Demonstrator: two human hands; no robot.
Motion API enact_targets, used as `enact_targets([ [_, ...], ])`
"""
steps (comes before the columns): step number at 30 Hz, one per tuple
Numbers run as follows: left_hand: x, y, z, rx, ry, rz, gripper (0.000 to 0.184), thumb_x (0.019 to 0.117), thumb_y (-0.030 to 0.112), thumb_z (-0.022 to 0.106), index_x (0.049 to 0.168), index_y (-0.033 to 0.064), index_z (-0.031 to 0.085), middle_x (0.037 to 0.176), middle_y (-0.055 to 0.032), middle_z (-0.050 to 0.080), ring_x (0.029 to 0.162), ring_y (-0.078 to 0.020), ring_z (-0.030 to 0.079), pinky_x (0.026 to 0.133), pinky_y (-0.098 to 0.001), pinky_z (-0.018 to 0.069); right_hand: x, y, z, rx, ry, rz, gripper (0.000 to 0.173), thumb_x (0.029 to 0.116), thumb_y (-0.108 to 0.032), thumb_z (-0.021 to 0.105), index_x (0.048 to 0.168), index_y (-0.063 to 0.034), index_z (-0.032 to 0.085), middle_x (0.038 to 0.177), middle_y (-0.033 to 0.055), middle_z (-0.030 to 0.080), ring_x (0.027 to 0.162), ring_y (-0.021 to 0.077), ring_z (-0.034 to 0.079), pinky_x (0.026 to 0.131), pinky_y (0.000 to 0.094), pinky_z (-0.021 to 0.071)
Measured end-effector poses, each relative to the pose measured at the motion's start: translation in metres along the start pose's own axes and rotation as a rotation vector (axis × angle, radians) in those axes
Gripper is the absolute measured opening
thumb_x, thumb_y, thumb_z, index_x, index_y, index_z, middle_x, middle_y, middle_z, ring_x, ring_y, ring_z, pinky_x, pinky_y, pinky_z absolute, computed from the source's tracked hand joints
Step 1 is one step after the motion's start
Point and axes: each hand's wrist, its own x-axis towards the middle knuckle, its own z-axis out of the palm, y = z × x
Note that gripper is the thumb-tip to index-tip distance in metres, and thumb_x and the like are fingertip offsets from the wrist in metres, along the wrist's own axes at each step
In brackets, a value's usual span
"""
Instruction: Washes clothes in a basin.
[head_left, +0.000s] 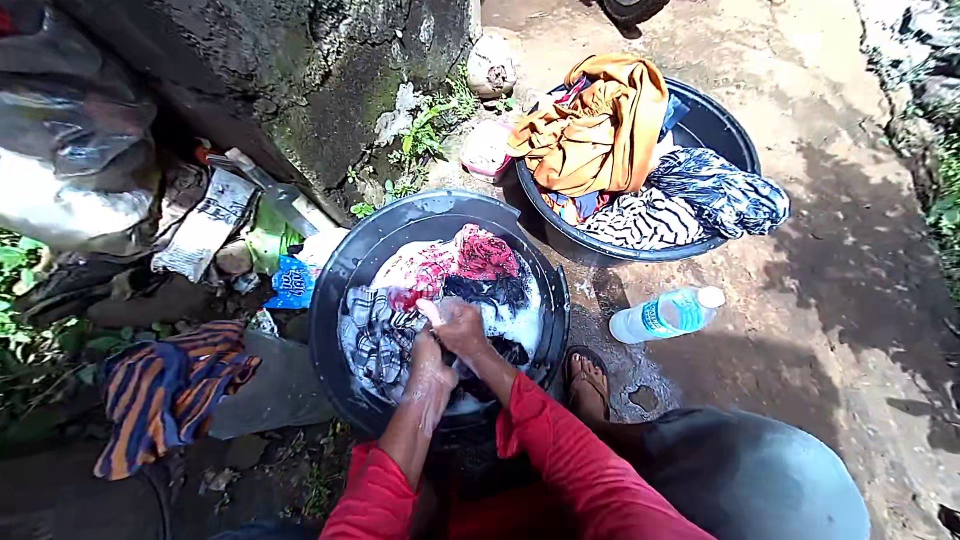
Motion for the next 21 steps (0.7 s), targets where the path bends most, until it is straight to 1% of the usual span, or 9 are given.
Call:
enact_targets([
  [3,0.031,-0.005,0.004,-0.118,-0.096,0.073,0.049,0.1076,0.051,0.038,0.134,0.0126,0.054,0.117,-0.0096,0.066,0.107,-0.0213,0.065,0.09,-0.0465,0.0566,0.046,0.069,-0.027,-0.039,0.028,0.354,0.066,0.1038,-0.056,0.05,0.092,0.0055,0.07,0.091,0.0277,0.067,0.091,0.0435,0.065,0.083,0.063,0.0498],
  [5,0.087,-0.037,-0.018,0.116,-0.074,0.171,0.038,0.1067,0.029,0.053,0.134,0.0037,0.056,0.122,-0.0146,0.066,0.112,-0.0231,0.064,0.096,-0.0439,0.0543,0.041,0.097,-0.029,-0.014,-0.078,0.522,0.076,0.0965,-0.07,0.051,0.102,0.0035,0.069,0.106,0.028,0.066,0.102,0.0422,0.064,0.088,0.0615,0.0508],
  [6,0.115,-0.059,-0.031,0.371,-0.032,0.215,0.037,0.102,0.02,0.063,0.13,-0.0036,0.058,0.12,-0.0198,0.067,0.112,-0.0261,0.065,0.098,-0.0435,0.054,0.046,0.118,-0.023,-0.059,-0.207,0.553,0.073,0.0953,-0.067,0.058,0.107,0.0049,0.068,0.112,0.0295,0.065,0.108,0.0431,0.063,0.092,0.0618,0.0502],
  [8,0.15,-0.099,-0.056,0.998,-0.018,0.206,0.047,0.1002,0.028,0.066,0.131,-0.0072,0.061,0.126,-0.0268,0.065,0.122,-0.0352,0.062,0.109,-0.0494,0.0459,0.051,0.162,0.005,-0.263,-0.524,0.618,0.061,0.0948,-0.048,0.071,0.124,0.0052,0.065,0.128,0.0297,0.063,0.124,0.0429,0.058,0.106,0.0609,0.0444],
  [13,0.161,-0.126,-0.05,1.581,-0.213,0.009,0.053,0.1103,0.024,0.043,0.15,-0.0097,0.038,0.147,-0.0333,0.048,0.139,-0.045,0.048,0.116,-0.0551,0.0362,0.022,0.17,0.031,-0.44,-0.633,0.734,0.048,0.1084,-0.012,0.045,0.152,0.0072,0.04,0.154,0.0295,0.043,0.145,0.0431,0.041,0.119,0.0558,0.0334],
  [15,0.16,-0.115,-0.055,1.435,-0.282,-0.016,0.051,0.1088,0.015,0.043,0.152,-0.0103,0.034,0.155,-0.0333,0.038,0.147,-0.0443,0.036,0.122,-0.0534,0.028,0.02,0.171,0.028,-0.33,-0.626,0.723,0.046,0.1081,-0.008,0.044,0.15,0.0098,0.04,0.156,0.0302,0.041,0.148,0.0421,0.038,0.121,0.0532,0.03],
  [17,0.161,-0.105,-0.055,0.889,-0.096,0.037,0.047,0.1088,0.016,0.047,0.148,-0.0091,0.042,0.149,-0.0296,0.046,0.14,-0.0366,0.045,0.117,-0.0483,0.0356,0.042,0.164,0.015,-0.337,-0.668,0.678,0.045,0.1048,-0.015,0.055,0.143,0.0078,0.05,0.149,0.0289,0.05,0.142,0.0404,0.046,0.118,0.0538,0.0355],
  [19,0.148,-0.088,-0.05,0.279,0.055,-0.01,0.038,0.1069,0.016,0.05,0.139,-0.0032,0.049,0.133,-0.0201,0.058,0.119,-0.0257,0.058,0.1,-0.0432,0.0492,0.062,0.14,0.003,-0.224,-0.561,0.541,0.037,0.0961,-0.02,0.07,0.121,0.0071,0.065,0.13,0.0266,0.062,0.125,0.0369,0.058,0.108,0.0526,0.0438],
  [21,0.129,-0.06,-0.034,0.036,0.089,-0.065,0.021,0.1015,0.014,0.047,0.117,0.0031,0.056,0.101,-0.0124,0.064,0.088,-0.0208,0.063,0.075,-0.0409,0.0551,0.063,0.085,0.002,-0.057,-0.379,0.312,0.029,0.0931,-0.016,0.073,0.113,0.0062,0.071,0.123,0.0222,0.067,0.118,0.0297,0.063,0.106,0.0447,0.0478],
])
